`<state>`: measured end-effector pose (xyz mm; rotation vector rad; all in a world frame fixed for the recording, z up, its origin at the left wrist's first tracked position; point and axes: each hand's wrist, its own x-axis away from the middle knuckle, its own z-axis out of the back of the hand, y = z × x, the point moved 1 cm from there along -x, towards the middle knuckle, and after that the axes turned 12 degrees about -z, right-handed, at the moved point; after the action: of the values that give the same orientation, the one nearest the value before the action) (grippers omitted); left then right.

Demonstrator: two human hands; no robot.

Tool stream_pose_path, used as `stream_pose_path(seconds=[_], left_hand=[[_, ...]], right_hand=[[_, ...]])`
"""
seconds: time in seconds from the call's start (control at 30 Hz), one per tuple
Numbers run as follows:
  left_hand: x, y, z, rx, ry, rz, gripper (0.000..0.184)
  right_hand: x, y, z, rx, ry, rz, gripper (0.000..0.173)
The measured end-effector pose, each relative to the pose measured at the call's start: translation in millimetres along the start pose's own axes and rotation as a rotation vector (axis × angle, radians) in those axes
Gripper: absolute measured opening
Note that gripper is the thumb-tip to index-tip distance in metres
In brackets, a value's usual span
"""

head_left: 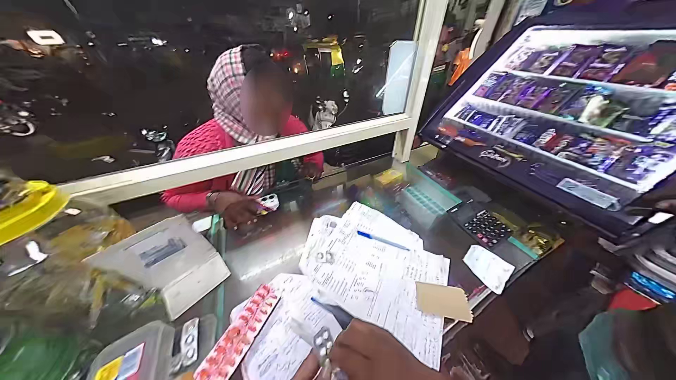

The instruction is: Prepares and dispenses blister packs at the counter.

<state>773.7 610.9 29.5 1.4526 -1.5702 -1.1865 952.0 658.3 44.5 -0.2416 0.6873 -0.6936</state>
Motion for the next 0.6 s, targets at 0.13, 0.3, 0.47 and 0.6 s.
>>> stream_pose_path(seconds=[0.13, 0.3, 0.47, 0.6], left_hand=[[5.8, 6.8, -1.9, 0.016, 0.006, 0.003, 0.034], [4.0, 3.2, 3.6, 0.078, -0.072, -0.039, 0.038], [6.2, 7.3, 5.0, 0.052, -0.087, -0.022, 0.043], [6.3, 12.3, 3.4, -0.020, -0.100, -0.038, 0.045]], right_hand=[[1.3, -3.0, -7.2, 0.040, 0.137, -0.014, 0.015], [1.9, -4.8, -11.6, 0.070, 0.203, -0.040, 0.018], [1.3, -8.4, -14.2, 0.147, 0.196, -0.010, 0.017], [-1.0, -9.6, -14.1, 0.194, 0.208, 0.037, 0.015]])
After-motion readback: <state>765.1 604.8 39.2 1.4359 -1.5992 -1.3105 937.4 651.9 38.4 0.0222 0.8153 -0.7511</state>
